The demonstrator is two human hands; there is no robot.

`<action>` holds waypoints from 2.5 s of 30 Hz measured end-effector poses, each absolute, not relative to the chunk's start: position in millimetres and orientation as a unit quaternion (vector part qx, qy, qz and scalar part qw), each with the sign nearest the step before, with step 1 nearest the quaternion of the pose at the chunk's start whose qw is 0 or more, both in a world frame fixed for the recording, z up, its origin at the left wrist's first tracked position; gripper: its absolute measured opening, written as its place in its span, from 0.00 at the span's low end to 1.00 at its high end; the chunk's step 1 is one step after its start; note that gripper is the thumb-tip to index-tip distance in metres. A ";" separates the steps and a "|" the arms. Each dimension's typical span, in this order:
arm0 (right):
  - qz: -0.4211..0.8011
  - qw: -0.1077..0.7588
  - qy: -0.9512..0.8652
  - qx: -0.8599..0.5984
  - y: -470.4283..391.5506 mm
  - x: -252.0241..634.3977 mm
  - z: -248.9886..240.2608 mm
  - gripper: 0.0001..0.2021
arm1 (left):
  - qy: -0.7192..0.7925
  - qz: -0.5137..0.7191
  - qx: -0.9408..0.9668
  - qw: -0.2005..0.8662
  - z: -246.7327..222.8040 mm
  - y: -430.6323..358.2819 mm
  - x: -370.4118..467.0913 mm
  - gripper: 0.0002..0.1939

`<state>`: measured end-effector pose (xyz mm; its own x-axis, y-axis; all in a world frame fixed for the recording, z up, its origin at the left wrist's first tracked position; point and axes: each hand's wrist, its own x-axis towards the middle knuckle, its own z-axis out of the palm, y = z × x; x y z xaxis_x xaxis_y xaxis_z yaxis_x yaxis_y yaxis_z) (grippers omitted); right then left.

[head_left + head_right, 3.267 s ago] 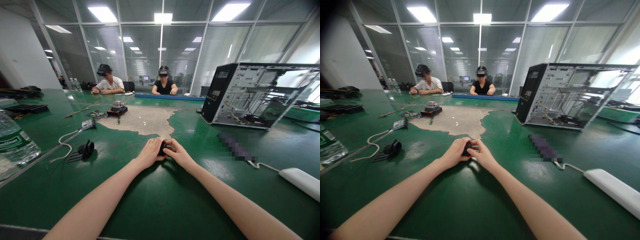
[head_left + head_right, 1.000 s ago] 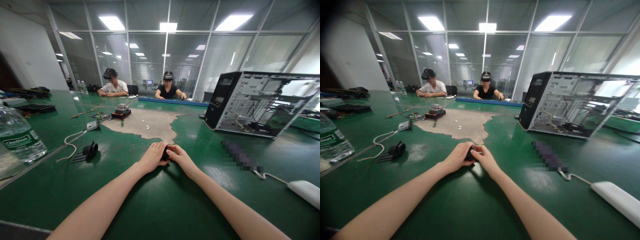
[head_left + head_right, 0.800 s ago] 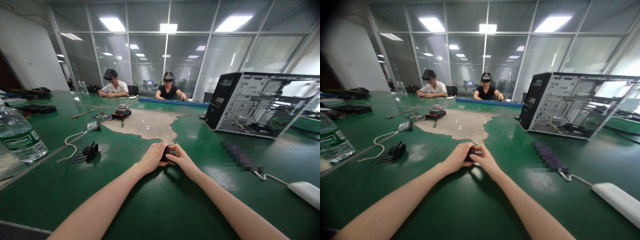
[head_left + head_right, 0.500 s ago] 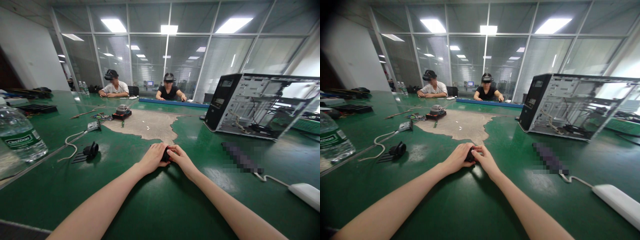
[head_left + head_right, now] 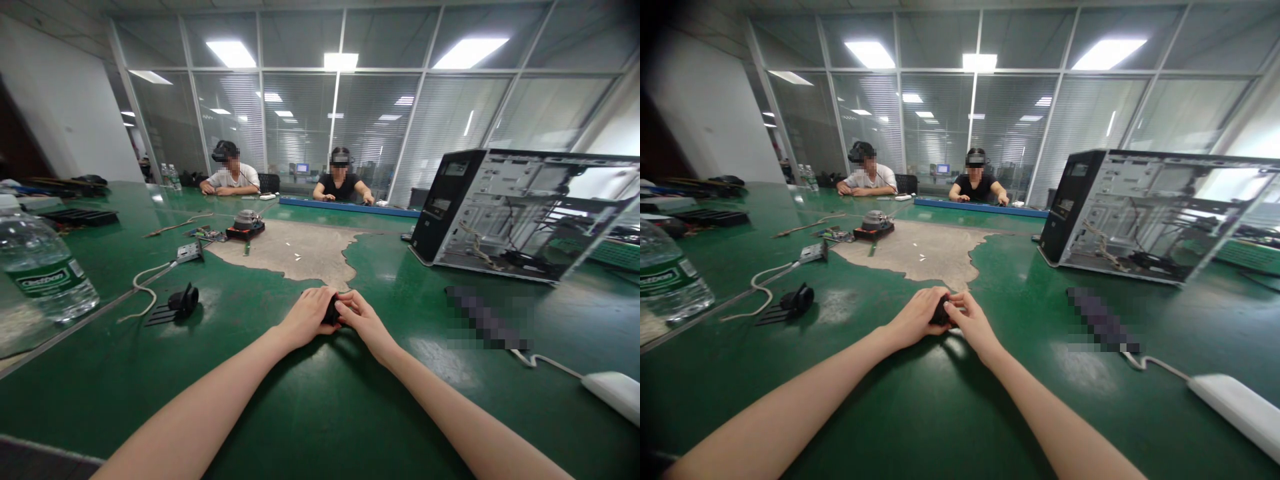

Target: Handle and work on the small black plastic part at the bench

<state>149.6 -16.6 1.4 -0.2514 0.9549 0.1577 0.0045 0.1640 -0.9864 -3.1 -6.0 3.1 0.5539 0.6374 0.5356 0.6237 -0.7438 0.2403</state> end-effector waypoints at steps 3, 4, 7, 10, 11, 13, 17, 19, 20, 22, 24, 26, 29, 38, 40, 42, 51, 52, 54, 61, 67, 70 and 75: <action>0.512 0.466 -0.594 -0.410 -11.6 150.3 -3.5 0.13 | 0.360 0.308 0.881 0.008 2.7 -5.8 -2.7 0.27; 0.513 0.463 -0.592 -0.415 -10.1 151.0 -4.8 0.13 | 0.361 0.308 0.880 0.006 2.6 -5.7 -2.7 0.27; 0.520 0.453 -0.597 -0.409 -8.3 153.4 -5.7 0.13 | 0.361 0.305 0.881 0.004 2.6 -5.3 -3.1 0.28; 0.529 0.453 -0.602 -0.390 -11.2 154.4 -2.8 0.13 | 0.360 0.304 0.882 0.008 3.5 -5.4 -3.6 0.28; 0.528 0.457 -0.602 -0.387 -12.8 154.2 -1.5 0.13 | 0.359 0.304 0.882 0.010 3.8 -5.6 -3.6 0.28; 0.518 0.467 -0.603 -0.387 -15.6 153.1 0.5 0.11 | 0.358 0.307 0.882 0.014 4.3 -6.0 -3.4 0.28; 0.508 0.471 -0.601 -0.397 -15.9 150.6 0.1 0.11 | 0.359 0.311 0.880 0.016 4.1 -6.5 -2.9 0.28; 0.507 0.466 -0.597 -0.411 -13.4 150.5 -1.8 0.13 | 0.361 0.311 0.879 0.015 3.8 -6.5 -3.1 0.28; 0.507 0.462 -0.596 -0.417 -12.1 150.7 -2.7 0.13 | 0.361 0.310 0.879 0.015 3.7 -6.4 -3.3 0.28; 0.506 0.455 -0.601 -0.418 -10.3 151.4 -3.3 0.13 | 0.361 0.310 0.879 0.014 3.7 -6.3 -3.7 0.28; 0.516 0.449 -0.607 -0.405 -10.6 151.9 -1.9 0.13 | 0.361 0.307 0.880 0.014 4.2 -6.4 -4.2 0.28; 0.528 0.447 -0.607 -0.390 -12.8 151.7 1.1 0.14 | 0.363 0.304 0.881 0.014 4.9 -6.6 -4.4 0.28; 0.522 0.457 -0.606 -0.389 -16.9 150.1 4.9 0.12 | 0.364 0.304 0.880 0.015 5.7 -7.4 -4.2 0.28; 0.503 0.457 -0.599 -0.423 -16.2 148.7 0.9 0.14 | 0.364 0.306 0.880 0.017 5.2 -7.7 -4.6 0.28; 0.515 0.451 -0.603 -0.410 -17.4 149.8 2.9 0.14 | 0.363 0.305 0.880 0.017 5.3 -7.7 -4.5 0.28; 0.532 0.447 -0.604 -0.391 -19.1 150.6 5.6 0.15 | 0.365 0.304 0.880 0.020 5.5 -7.9 -4.2 0.27; 0.517 0.464 -0.598 -0.400 -16.0 149.7 -1.1 0.13 | 0.368 0.308 0.877 0.024 5.3 -7.0 -3.5 0.27; 0.516 0.462 -0.597 -0.405 -15.2 149.8 -2.2 0.14 | 0.368 0.308 0.877 0.023 5.1 -6.8 -3.6 0.28; 0.511 0.457 -0.598 -0.415 -14.1 150.3 -3.2 0.15 | 0.367 0.307 0.878 0.022 4.6 -6.6 -3.8 0.29; 0.528 0.448 -0.606 -0.392 -17.1 152.0 2.4 0.14 | 0.368 0.303 0.879 0.022 5.0 -7.2 -3.9 0.27; 0.524 0.465 -0.595 -0.395 -15.0 149.9 -1.2 0.12 | 0.368 0.305 0.878 0.021 5.8 -7.8 -4.6 0.27; 0.522 0.467 -0.585 -0.408 -11.0 150.1 -5.3 0.15 | 0.366 0.305 0.879 0.018 5.2 -7.4 -4.8 0.28; 0.526 0.455 -0.599 -0.397 -10.0 153.1 -5.4 0.15 | 0.366 0.301 0.881 0.008 4.8 -7.2 -4.7 0.29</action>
<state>153.1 -10.0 -5.4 -0.2711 0.9542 0.1263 -0.0027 0.1304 -0.9915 -4.7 -7.2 4.8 0.5521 0.6486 0.5239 0.6395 -0.7326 0.2330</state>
